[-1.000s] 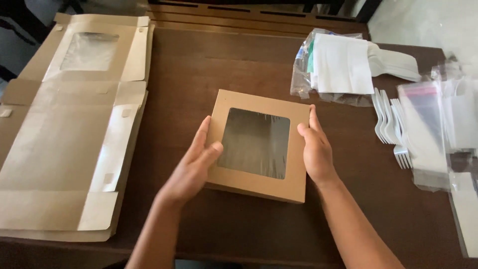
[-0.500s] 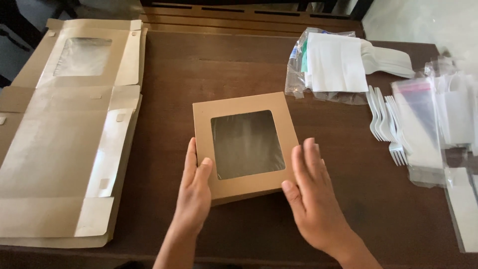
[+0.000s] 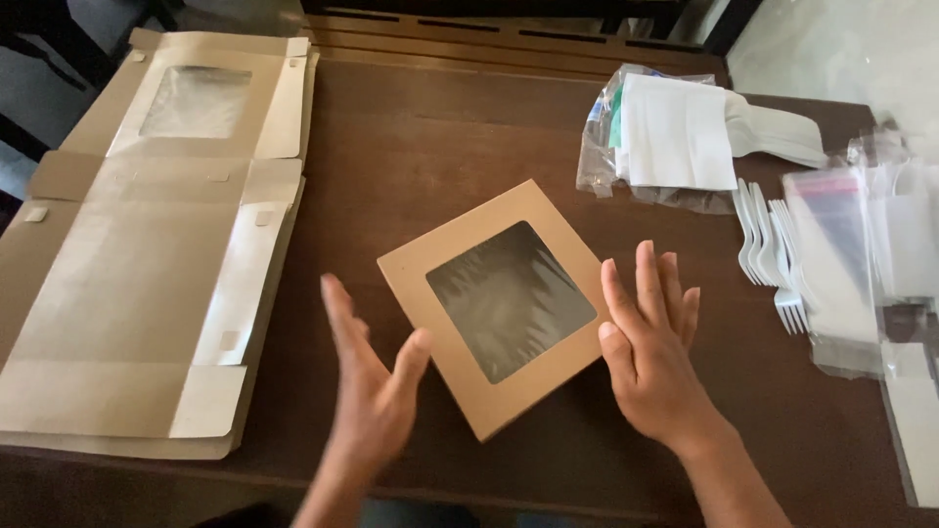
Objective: The person folds a flat cardboard sheet into a small box with a clear window, tucks side flaps, and secures the top flaps. They then place the finished box on the table and pick up another flat sheet to begin a second assembly.
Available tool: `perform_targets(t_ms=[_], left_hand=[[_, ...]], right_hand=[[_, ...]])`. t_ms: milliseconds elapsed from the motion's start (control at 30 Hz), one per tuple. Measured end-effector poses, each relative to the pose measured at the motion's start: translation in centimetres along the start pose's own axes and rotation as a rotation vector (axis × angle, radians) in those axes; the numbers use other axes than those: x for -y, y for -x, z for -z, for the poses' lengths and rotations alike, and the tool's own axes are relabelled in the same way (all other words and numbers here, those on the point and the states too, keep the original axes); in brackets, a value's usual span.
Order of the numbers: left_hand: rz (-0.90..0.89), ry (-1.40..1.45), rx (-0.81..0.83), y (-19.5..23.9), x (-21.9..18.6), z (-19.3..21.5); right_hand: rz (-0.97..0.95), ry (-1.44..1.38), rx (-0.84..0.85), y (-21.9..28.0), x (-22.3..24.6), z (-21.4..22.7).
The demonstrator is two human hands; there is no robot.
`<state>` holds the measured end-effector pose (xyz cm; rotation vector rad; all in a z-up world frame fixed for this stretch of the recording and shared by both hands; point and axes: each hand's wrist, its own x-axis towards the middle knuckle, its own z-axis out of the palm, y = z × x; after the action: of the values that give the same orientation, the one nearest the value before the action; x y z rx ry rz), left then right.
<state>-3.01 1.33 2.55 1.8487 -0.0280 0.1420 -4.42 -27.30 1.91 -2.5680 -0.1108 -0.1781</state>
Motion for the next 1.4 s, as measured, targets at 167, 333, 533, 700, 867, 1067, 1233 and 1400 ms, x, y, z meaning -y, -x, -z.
perform_targets(t_ms=[167,333,533,700,867,1067,1233,1400], left_hand=[[-0.211,-0.276,0.139,-3.7,1.3,1.7],[-0.079,-0.253,0.169,-3.7,1.0,1.2],[-0.022,-0.242,0.087,-3.4,0.8,1.6],[-0.055,-0.252,0.046,-3.7,0.7,1.4],[-0.245,-0.377,-0.080,-2.2,0.9,3.8],[-0.293,-0.813,-0.297,-3.8,2.5,11.0],[0.031,-0.928,-0.173,-7.1,4.1,14.9],[0.341,-0.799,-0.039,-8.3,2.5,15.3]], right_hand=[[0.052,-0.015,-0.041,0.8,0.8,-0.1],[0.173,0.109,-0.145,3.0,1.8,-2.1],[0.463,0.259,-0.145,3.4,2.8,-3.2],[0.653,0.393,-0.215,0.4,4.6,-2.9],[0.545,0.404,-0.183,-3.8,4.3,-4.3],[0.468,0.429,-0.178,-10.6,2.6,-5.2],[0.417,0.415,-0.192,-14.1,1.8,-5.9],[0.421,0.416,-0.289,-14.5,1.5,-6.5]])
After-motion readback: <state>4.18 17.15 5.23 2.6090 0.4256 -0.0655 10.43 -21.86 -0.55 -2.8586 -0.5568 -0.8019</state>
